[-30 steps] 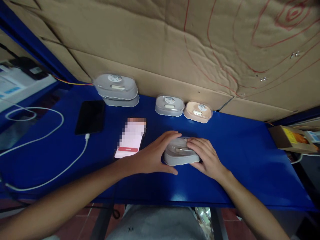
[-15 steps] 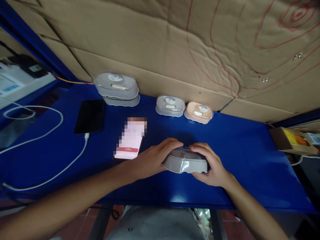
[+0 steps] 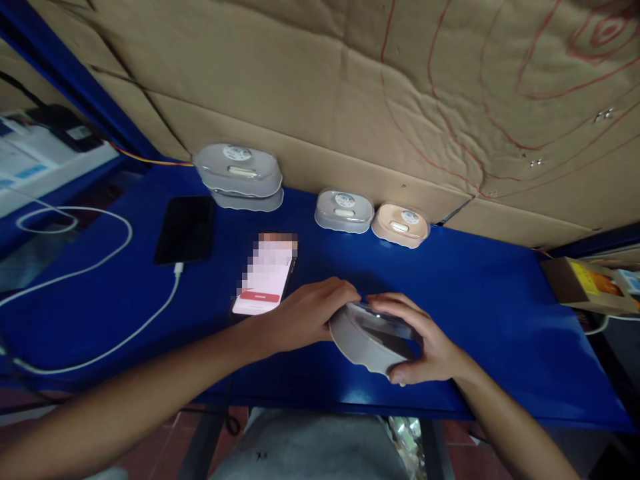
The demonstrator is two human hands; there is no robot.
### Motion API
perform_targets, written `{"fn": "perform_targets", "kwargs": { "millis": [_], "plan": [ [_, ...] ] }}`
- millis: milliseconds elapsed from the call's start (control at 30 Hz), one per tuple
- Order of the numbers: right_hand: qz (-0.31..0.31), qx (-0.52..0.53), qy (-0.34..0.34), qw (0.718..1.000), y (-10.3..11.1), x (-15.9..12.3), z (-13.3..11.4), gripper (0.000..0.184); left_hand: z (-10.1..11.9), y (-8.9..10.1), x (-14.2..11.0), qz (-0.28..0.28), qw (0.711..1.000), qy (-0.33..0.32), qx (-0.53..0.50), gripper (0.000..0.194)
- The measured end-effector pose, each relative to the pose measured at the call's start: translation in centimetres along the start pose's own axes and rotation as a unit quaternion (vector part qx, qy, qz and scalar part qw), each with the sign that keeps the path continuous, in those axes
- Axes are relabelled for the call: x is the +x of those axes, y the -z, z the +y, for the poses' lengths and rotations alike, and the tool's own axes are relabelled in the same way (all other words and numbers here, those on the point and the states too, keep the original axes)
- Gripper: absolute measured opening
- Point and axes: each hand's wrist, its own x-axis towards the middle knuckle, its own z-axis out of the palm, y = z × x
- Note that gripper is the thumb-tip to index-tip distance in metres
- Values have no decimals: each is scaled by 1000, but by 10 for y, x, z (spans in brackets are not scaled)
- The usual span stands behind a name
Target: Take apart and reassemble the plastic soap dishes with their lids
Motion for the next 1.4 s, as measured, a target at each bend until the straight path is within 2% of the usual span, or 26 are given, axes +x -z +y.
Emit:
{"fn": "perform_targets", "kwargs": {
  "millis": [200,367,433,567,600,767,900,1000,1100,1167,1233,1400],
  "plan": [
    [76,-13,-4,997,-7,1,4,54,1,-4,-1,16,1000,24,0,69],
    [85,-32,-6,996,-10,-2,7,48,2,-4,-2,28,998,32,-47,63],
    [79,-29,-6,996,-10,-3,9,52,3,-4,-1,36,996,43,-66,59],
    [51,-16,-5,999,-9,-3,14,99,4,-4,1,46,994,68,-67,66],
    [49,-17,-9,999,-9,-3,14,104,5,-4,2,44,995,73,-60,70],
    [57,32,-57,996,-11,-3,14,96,6,-4,2,39,997,68,-16,88],
    [64,141,-99,983,-14,-1,14,97,6,-6,1,43,997,66,1,88],
    [76,207,-98,970,-16,2,13,96,7,-6,0,55,998,40,11,86],
    [102,258,-110,954,-16,4,12,76,8,-6,0,62,998,21,20,86],
    [120,256,-145,948,-16,4,13,55,8,-6,0,61,998,20,21,87],
    [137,235,-177,946,-17,3,14,42,8,-6,0,61,998,22,17,88],
    [199,213,-205,934,-27,-2,15,43,10,-7,0,82,997,11,5,88]
  ]
}}
